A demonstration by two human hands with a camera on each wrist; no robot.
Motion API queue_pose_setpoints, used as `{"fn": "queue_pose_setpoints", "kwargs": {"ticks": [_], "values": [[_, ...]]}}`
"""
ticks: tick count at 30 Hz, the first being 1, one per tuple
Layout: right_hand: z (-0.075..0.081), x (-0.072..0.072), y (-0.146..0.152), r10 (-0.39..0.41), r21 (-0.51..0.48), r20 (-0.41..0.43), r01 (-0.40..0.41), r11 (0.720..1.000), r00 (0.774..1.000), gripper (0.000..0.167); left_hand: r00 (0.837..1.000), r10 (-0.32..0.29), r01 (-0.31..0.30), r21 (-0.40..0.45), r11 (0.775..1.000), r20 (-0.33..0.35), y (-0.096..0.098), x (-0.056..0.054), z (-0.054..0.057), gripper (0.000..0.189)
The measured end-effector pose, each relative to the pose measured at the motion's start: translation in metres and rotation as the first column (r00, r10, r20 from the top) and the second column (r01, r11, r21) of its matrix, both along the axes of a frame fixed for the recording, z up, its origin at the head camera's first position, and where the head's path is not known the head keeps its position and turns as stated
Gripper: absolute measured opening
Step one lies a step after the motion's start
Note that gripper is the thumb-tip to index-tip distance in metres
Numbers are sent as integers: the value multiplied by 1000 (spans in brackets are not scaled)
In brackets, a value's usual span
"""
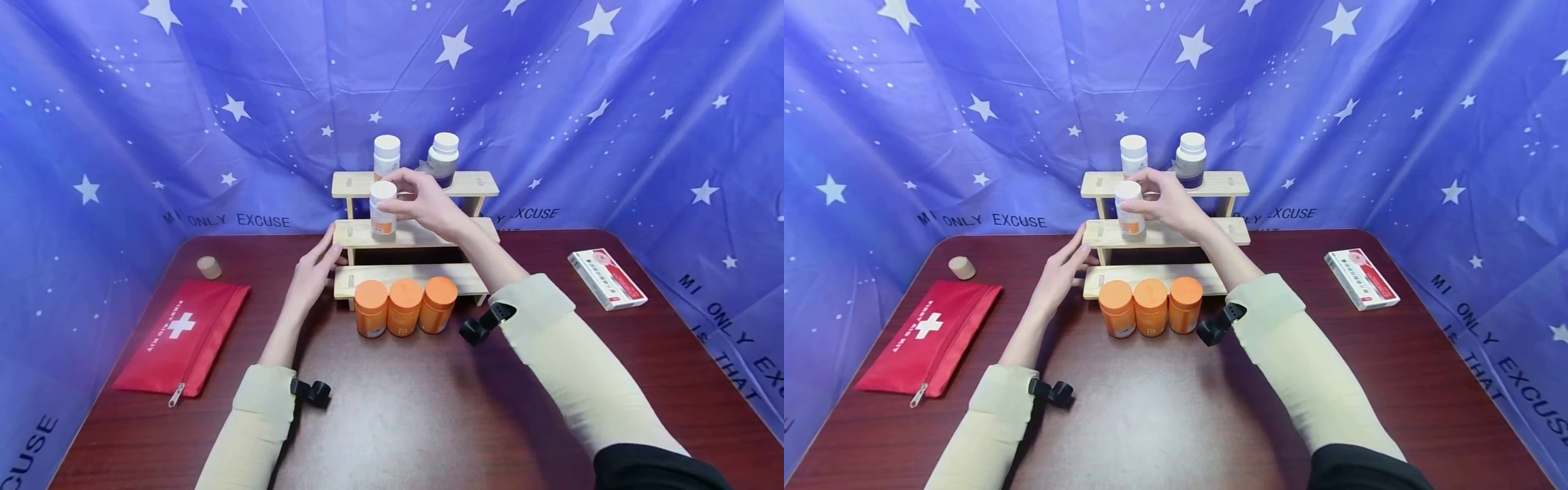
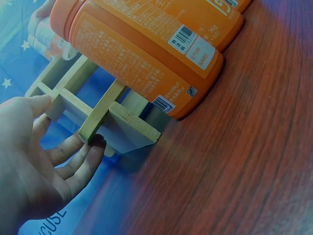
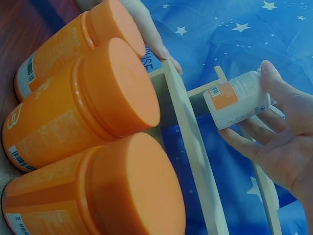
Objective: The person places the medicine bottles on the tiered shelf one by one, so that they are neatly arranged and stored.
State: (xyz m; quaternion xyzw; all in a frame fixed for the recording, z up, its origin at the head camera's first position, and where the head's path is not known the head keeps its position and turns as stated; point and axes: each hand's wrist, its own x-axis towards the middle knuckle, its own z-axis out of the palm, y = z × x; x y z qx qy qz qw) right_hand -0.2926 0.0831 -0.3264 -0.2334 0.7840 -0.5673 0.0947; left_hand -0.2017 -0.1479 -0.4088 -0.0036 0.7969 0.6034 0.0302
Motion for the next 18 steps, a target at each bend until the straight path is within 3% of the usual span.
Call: {"fn": "queue_pose_setpoints", "kwargs": {"ticks": [8,18], "values": [[-8,-1,0,16,18,-17,-16,1000,1000,39,1000,12,-12,-5,1000,17,1,-1,1,55],[-15,-3,6,21,10,88,-21,1000,996,44,1000,15,-15,7,1000,16,1,0,0,55]]}}
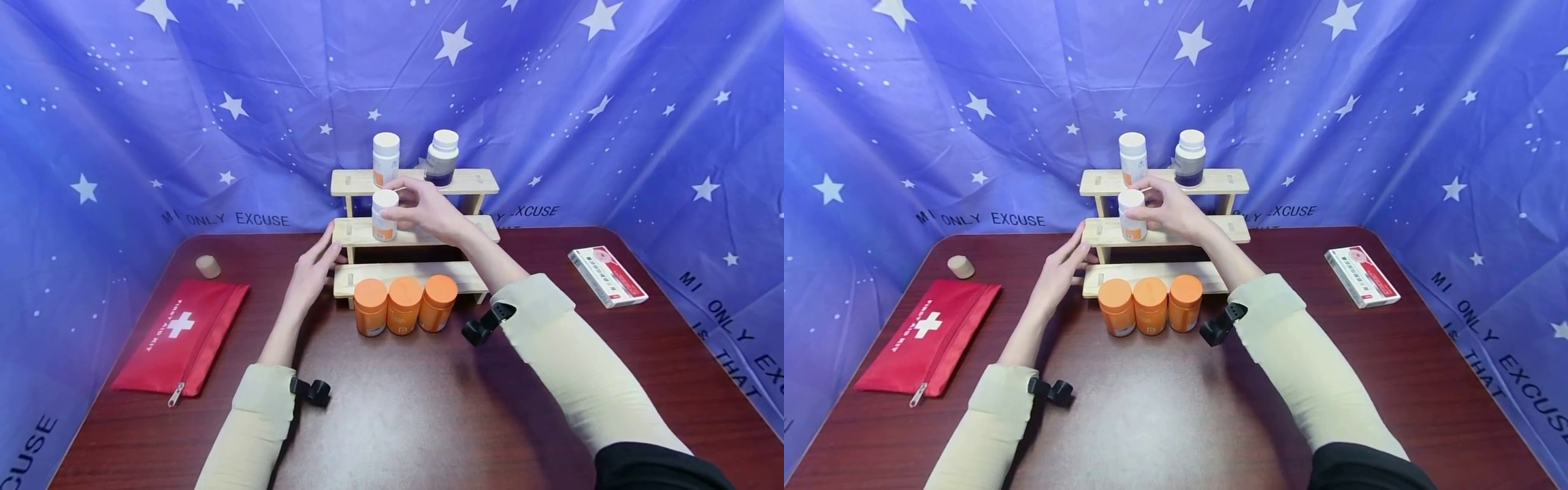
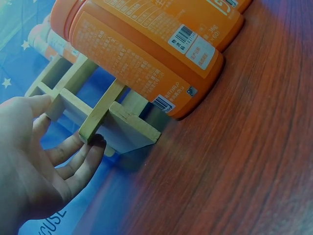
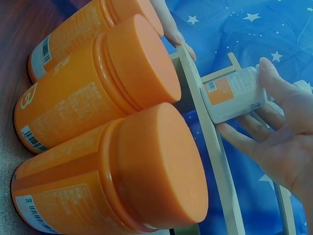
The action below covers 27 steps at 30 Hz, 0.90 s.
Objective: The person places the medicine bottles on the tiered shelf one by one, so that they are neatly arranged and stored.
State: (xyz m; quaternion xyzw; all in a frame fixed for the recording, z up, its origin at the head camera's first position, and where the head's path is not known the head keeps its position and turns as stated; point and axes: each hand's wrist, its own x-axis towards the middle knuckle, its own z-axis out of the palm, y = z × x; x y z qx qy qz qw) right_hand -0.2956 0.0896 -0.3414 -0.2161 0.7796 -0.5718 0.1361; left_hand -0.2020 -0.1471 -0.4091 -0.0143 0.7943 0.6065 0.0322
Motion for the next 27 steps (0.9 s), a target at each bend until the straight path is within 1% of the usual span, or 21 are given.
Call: {"fn": "queue_pose_setpoints", "kwargs": {"ticks": [8,17,23,27], "values": [[1,-1,3,-2,14,-12,2,1000,1000,41,1000,-8,8,-16,1000,-8,0,1,3,55],[0,-1,4,9,16,2,-9,1000,1000,41,1000,-8,8,-11,1000,-7,1,3,4,56],[-2,-2,6,20,45,-10,-19,999,1000,49,1000,-5,5,-22,1000,-9,1,4,6,56],[-5,-2,9,8,46,-29,-6,999,1000,57,1000,-3,3,-29,1000,-5,0,1,2,56]]}}
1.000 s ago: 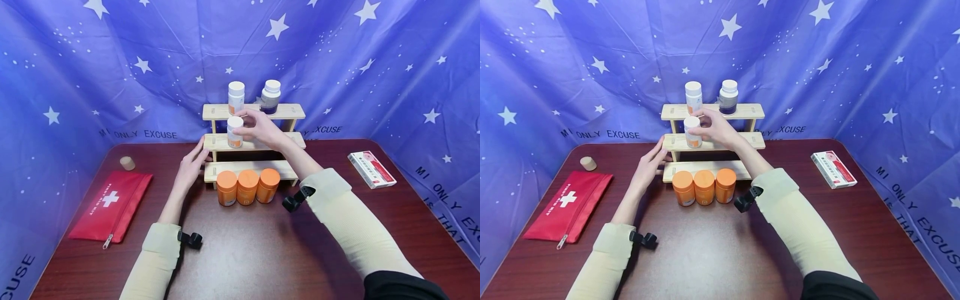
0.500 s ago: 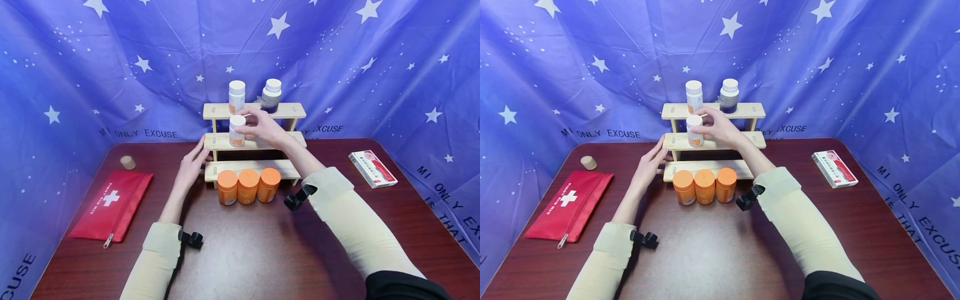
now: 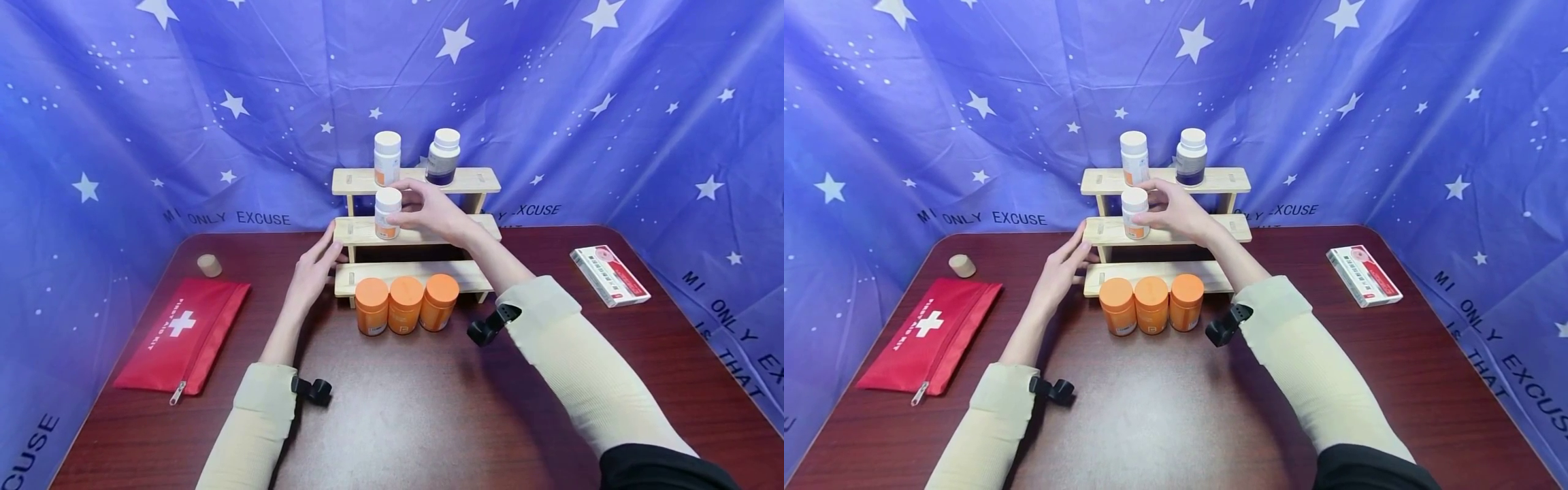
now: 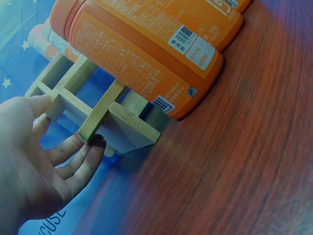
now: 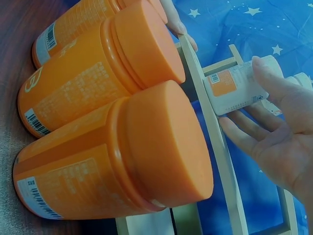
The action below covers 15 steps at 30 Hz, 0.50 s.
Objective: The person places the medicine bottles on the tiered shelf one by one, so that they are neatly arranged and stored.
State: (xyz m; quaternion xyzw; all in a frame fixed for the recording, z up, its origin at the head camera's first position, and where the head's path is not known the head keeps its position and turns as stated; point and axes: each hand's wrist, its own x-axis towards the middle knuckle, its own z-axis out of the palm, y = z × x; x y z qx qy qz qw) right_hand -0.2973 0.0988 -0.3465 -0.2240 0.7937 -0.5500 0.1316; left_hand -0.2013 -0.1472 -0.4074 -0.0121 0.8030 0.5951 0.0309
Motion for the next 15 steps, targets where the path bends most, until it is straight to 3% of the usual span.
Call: {"fn": "queue_pose_setpoints", "kwargs": {"ticks": [8,15], "values": [[-7,7,11,-19,-32,-64,17,999,998,58,1000,11,-11,17,1000,-12,-5,-18,-32,52],[-13,23,26,-70,-107,-33,66,992,997,51,999,15,-14,16,1000,-37,-6,-19,-35,51]]}}
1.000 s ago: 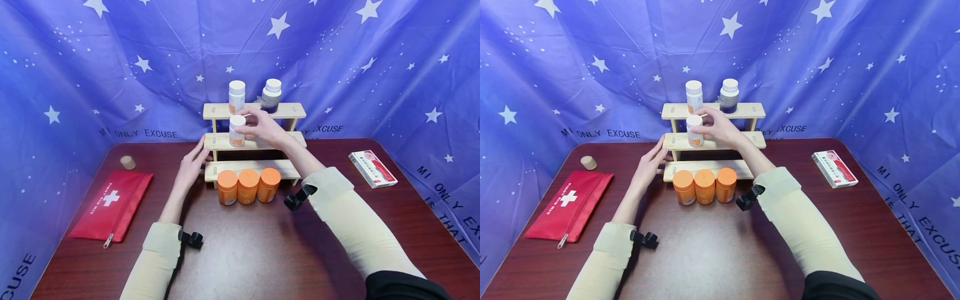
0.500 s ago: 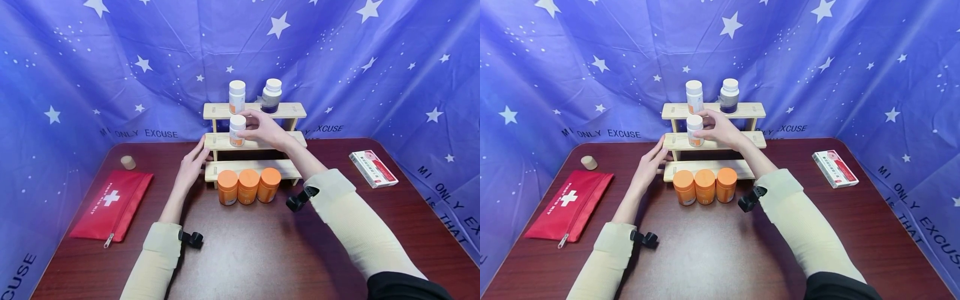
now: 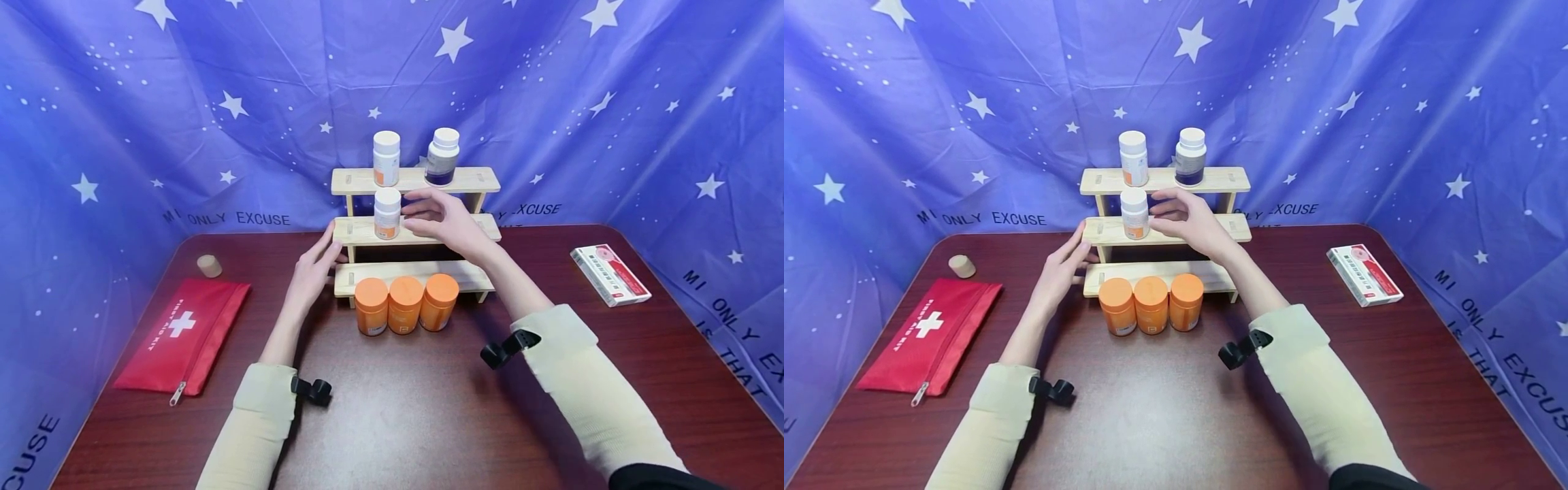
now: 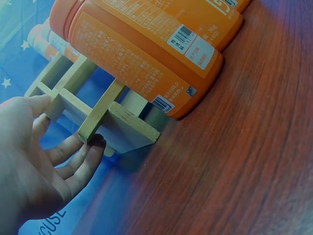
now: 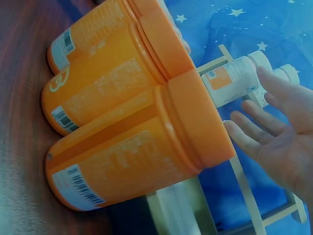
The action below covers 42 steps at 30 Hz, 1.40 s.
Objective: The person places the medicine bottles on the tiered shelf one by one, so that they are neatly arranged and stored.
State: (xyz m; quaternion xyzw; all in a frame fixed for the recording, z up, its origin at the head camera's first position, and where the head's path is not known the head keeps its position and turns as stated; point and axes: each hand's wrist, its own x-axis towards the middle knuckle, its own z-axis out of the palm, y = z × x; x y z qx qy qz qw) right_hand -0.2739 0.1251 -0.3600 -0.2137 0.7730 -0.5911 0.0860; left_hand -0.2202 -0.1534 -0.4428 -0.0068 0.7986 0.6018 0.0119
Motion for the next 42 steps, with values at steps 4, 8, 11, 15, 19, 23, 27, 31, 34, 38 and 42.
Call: {"fn": "queue_pose_setpoints", "kwargs": {"ticks": [4,8,11,15,19,23,27,31,34,38,42], "values": [[-6,8,8,-24,-56,-15,24,998,1000,49,1000,3,-3,0,1000,8,-1,1,1,51],[-14,19,18,-50,-129,-15,48,991,999,46,1000,2,-3,4,1000,17,-2,0,0,52],[-21,28,26,-66,-181,2,65,981,998,46,1000,2,-2,2,1000,20,-1,-1,-1,52],[-30,42,36,-71,-202,16,73,977,997,50,1000,-3,2,4,1000,27,1,2,5,52],[-39,54,46,-67,-199,22,70,977,998,49,1000,-5,5,10,1000,23,3,5,10,52],[-47,62,54,-42,-209,13,43,977,999,43,1000,-3,3,7,1000,31,3,4,10,52],[-52,67,57,-22,-144,-32,17,989,999,40,999,-7,7,-4,1000,48,6,14,28,55],[-52,68,60,15,-81,-53,-19,997,998,41,999,-5,6,-11,1000,44,7,20,36,55],[-52,69,63,57,-41,-30,-58,997,998,45,999,-6,6,-15,1000,39,6,22,37,55],[-53,70,68,97,40,2,-97,994,995,52,999,-10,11,-10,1000,38,7,22,37,55],[-54,70,72,131,86,10,-131,988,991,59,999,-13,13,-10,1000,44,8,20,35,55]]}}
